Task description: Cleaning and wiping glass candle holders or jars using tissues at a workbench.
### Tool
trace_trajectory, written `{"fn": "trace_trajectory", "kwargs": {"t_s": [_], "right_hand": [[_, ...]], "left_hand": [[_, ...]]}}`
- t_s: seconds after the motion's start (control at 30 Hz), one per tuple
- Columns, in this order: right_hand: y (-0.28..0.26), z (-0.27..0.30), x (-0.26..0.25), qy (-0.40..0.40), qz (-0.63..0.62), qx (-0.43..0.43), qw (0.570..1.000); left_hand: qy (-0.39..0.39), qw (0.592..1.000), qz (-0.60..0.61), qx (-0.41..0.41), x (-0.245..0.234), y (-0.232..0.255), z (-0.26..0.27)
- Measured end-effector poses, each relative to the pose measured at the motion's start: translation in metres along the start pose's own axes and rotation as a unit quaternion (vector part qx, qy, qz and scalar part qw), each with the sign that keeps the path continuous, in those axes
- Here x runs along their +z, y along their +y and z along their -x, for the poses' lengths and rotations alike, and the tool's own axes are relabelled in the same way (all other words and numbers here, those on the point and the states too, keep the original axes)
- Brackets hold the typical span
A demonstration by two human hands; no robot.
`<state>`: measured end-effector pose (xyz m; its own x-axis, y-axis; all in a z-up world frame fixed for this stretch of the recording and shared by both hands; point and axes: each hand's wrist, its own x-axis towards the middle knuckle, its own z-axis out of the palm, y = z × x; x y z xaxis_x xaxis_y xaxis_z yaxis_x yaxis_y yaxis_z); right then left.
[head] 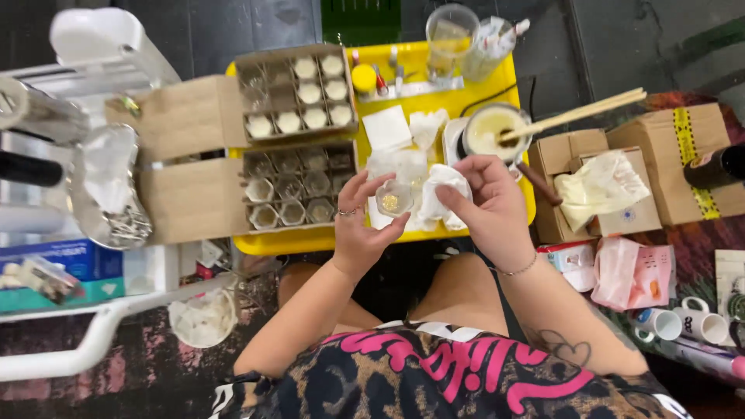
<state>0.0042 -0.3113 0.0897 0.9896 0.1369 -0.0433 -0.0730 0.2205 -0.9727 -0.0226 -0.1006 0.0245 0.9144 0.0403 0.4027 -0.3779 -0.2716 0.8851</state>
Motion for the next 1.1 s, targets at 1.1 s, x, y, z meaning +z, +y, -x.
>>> {"fn": "trace_trajectory", "kwargs": {"t_s": [1.1], "right_hand": [[0.029,0.034,0.007,0.017,0.434,-0.14,0.89]], "left_hand": [[-0.092,0.989,-0.008,0.112,0.017,-0.02,0.025]]}}
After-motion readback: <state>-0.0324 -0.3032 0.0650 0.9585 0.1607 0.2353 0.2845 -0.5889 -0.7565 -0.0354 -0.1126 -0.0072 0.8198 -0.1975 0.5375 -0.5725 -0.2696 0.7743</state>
